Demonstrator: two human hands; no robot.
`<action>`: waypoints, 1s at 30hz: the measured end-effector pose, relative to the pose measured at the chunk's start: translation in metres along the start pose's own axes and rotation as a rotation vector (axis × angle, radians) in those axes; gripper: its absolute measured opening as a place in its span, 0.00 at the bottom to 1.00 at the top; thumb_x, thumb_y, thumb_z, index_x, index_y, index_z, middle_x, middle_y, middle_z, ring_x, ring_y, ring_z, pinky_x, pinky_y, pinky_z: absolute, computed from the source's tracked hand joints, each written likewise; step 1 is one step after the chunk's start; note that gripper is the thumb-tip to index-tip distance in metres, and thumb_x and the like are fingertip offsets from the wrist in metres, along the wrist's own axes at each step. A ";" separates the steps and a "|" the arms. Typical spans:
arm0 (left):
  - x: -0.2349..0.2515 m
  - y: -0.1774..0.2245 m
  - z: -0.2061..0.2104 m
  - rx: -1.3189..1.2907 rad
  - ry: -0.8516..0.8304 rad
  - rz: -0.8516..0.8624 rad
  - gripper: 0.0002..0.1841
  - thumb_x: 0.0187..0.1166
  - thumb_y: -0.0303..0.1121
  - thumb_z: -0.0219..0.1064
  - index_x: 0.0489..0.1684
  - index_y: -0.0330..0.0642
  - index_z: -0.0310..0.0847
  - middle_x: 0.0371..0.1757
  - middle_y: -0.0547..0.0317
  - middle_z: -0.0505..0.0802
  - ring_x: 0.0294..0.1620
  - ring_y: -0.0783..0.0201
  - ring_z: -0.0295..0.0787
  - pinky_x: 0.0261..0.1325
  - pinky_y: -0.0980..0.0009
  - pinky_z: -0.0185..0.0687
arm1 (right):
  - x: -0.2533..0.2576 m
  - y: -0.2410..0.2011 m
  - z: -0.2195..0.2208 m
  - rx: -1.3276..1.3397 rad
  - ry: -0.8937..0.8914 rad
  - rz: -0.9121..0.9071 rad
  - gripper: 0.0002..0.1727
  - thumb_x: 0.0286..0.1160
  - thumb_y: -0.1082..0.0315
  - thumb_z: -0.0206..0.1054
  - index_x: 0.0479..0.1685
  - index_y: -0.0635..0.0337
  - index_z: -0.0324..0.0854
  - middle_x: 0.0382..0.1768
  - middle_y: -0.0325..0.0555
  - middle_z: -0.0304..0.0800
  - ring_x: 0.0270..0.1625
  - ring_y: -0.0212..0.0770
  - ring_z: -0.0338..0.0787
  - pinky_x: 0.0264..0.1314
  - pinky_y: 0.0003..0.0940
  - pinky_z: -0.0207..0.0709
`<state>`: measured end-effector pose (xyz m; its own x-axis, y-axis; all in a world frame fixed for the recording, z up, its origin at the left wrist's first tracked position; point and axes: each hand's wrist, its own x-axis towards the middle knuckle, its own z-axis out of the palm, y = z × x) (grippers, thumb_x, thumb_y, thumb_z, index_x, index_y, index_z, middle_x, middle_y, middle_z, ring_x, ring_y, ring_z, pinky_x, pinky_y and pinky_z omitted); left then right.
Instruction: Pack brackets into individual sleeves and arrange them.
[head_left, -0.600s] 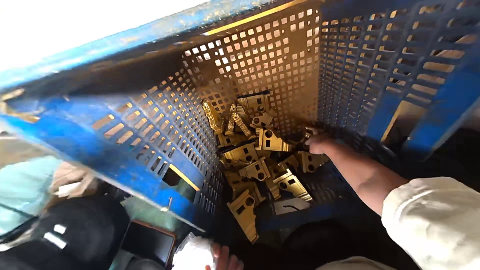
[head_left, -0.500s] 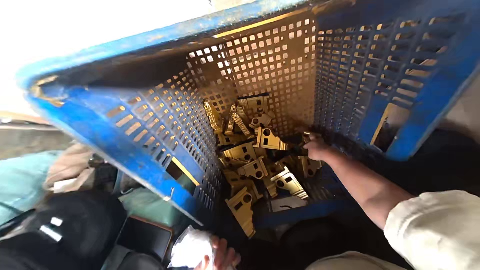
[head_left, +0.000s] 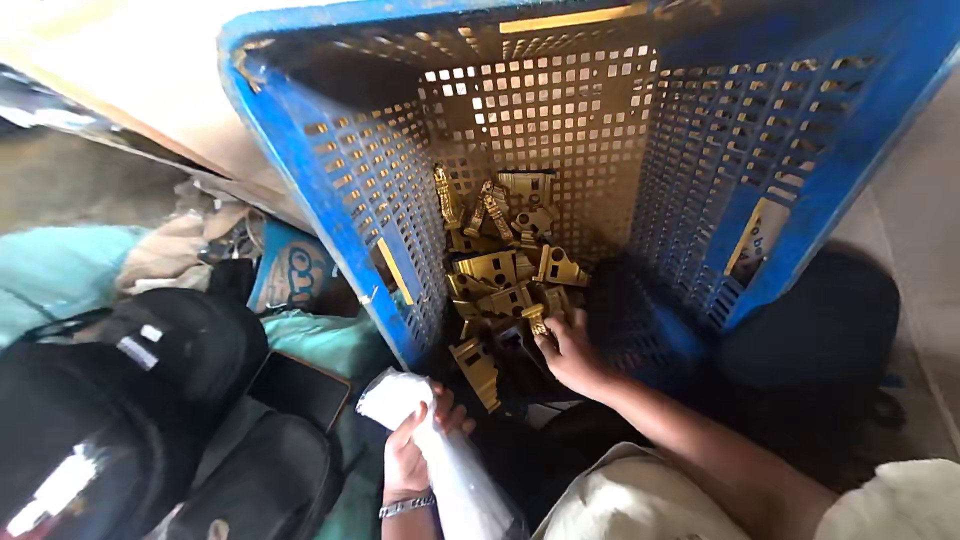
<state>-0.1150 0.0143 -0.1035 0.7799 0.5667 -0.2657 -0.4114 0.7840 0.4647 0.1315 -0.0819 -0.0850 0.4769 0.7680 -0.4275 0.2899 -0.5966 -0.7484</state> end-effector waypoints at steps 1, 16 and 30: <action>0.000 -0.001 0.003 0.017 0.052 0.006 0.16 0.63 0.43 0.79 0.47 0.49 0.93 0.28 0.63 0.92 0.30 0.65 0.92 0.40 0.63 0.92 | 0.004 0.001 0.004 -0.046 0.030 -0.093 0.20 0.85 0.66 0.61 0.68 0.70 0.80 0.87 0.77 0.50 0.87 0.70 0.59 0.87 0.50 0.60; -0.020 0.003 0.109 1.105 0.501 0.699 0.18 0.62 0.24 0.78 0.50 0.32 0.81 0.43 0.70 0.94 0.49 0.80 0.91 0.59 0.78 0.88 | 0.012 -0.014 -0.023 0.486 -0.182 -0.155 0.21 0.84 0.66 0.65 0.69 0.70 0.78 0.73 0.61 0.79 0.67 0.46 0.85 0.69 0.40 0.80; 0.003 -0.053 0.110 1.190 -0.031 0.654 0.48 0.51 0.43 0.91 0.70 0.23 0.70 0.62 0.61 0.91 0.64 0.79 0.85 0.74 0.75 0.80 | -0.055 -0.018 -0.046 0.652 -0.565 -0.408 0.15 0.81 0.72 0.64 0.61 0.72 0.79 0.49 0.36 0.90 0.49 0.20 0.88 0.57 0.21 0.84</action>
<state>-0.0393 -0.0534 -0.0362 0.6172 0.7298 0.2939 -0.0664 -0.3239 0.9437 0.1381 -0.1241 -0.0242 -0.0799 0.9889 -0.1254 -0.2555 -0.1419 -0.9563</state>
